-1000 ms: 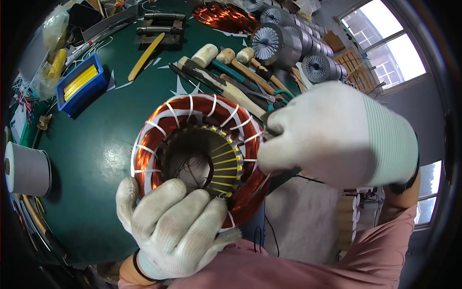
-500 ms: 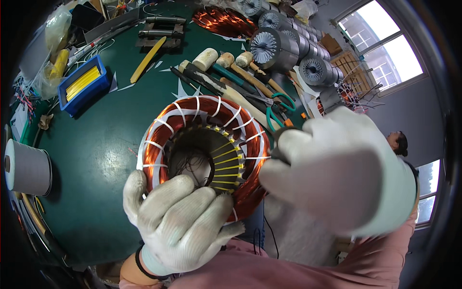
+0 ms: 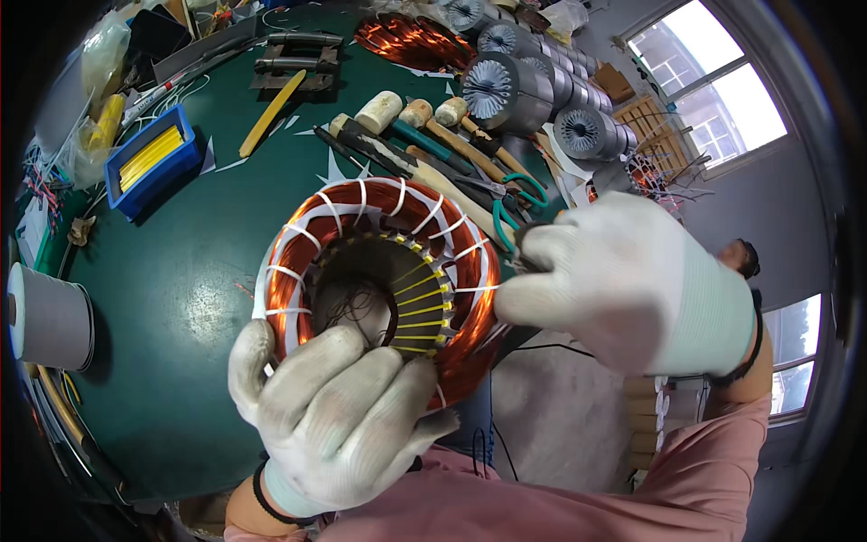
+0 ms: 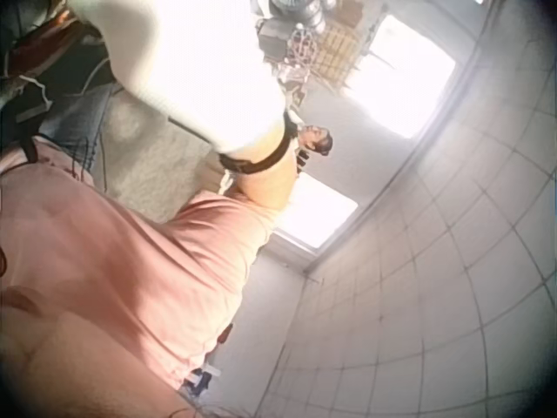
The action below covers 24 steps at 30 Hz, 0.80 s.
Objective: Winding copper wire onto a motor stator, securing it with string, and compacting the windings with a mallet.
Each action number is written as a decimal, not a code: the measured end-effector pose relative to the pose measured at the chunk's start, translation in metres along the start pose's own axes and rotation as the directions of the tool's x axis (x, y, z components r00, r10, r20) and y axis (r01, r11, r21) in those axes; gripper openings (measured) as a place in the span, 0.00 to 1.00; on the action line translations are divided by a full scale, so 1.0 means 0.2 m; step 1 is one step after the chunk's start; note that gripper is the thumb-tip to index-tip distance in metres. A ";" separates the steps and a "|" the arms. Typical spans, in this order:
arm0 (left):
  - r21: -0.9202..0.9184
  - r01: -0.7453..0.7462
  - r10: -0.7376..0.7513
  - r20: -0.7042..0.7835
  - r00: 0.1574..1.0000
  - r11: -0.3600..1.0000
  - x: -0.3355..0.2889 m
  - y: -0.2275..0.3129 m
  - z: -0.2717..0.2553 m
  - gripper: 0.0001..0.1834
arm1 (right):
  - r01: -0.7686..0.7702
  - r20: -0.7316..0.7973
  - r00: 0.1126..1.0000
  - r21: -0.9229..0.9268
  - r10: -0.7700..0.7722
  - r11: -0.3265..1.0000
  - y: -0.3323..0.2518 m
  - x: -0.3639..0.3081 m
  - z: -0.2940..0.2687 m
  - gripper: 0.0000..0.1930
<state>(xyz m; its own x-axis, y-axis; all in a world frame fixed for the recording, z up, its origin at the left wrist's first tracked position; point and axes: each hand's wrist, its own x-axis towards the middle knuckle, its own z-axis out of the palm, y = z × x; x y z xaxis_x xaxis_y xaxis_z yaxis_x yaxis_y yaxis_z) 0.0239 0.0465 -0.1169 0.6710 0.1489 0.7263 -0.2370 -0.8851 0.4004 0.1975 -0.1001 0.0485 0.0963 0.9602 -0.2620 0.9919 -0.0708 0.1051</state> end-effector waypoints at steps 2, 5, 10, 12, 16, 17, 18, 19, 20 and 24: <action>0.008 0.002 -0.002 0.004 1.000 1.000 0.00 0.00 -0.01 0.23 | 0.025 0.024 0.999 0.090 -0.028 0.996 0.06 0.02 0.01 0.14; 0.018 0.007 -0.008 0.015 1.000 1.000 0.00 0.01 -0.02 0.23 | 0.061 0.041 0.997 0.223 -0.072 0.973 0.08 0.01 0.02 0.16; 0.026 -0.001 0.000 0.039 0.999 1.000 0.00 0.00 -0.01 0.24 | 0.000 0.030 1.000 -0.022 0.000 1.000 -0.03 0.02 0.01 0.13; -0.006 -0.001 0.001 0.034 0.999 1.000 0.00 -0.01 0.00 0.24 | -0.042 0.100 0.994 -0.055 0.047 0.998 -0.06 0.01 -0.03 0.11; 0.025 0.003 -0.003 0.032 0.999 1.000 0.02 0.03 -0.02 0.22 | -0.129 0.004 0.988 -0.533 0.155 0.836 -0.30 0.05 -0.07 0.08; 0.024 0.024 -0.025 0.005 1.000 0.999 0.02 0.03 -0.02 0.22 | -0.126 0.004 0.989 -0.531 0.151 0.838 -0.38 0.09 -0.08 0.08; -0.009 0.027 -0.027 -0.022 0.999 1.000 0.03 0.02 0.01 0.22 | -0.268 -0.017 0.948 -0.582 0.318 0.767 -0.46 0.13 -0.10 0.07; 0.002 0.037 -0.037 -0.021 0.999 0.999 0.02 0.02 0.02 0.22 | -0.371 -0.053 0.899 -0.620 0.435 0.691 -0.52 0.14 -0.11 0.08; 0.025 0.038 -0.036 -0.092 0.995 0.999 0.01 0.02 0.05 0.21 | -0.369 -0.086 0.927 -0.367 0.364 0.854 -0.49 0.19 -0.03 0.09; 0.009 -0.004 0.005 -0.170 0.985 1.000 0.01 0.02 0.06 0.15 | -0.294 0.268 0.845 -0.489 0.463 0.821 -0.58 0.16 -0.13 0.09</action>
<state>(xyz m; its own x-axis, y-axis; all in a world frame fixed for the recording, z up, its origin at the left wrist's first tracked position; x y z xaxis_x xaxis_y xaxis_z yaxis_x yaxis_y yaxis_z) 0.0322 0.0381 -0.1205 0.5405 0.2171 0.8128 -0.2330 -0.8897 0.3926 0.0836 -0.0534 0.0531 0.5622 0.7066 -0.4297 0.7457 -0.2086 0.6328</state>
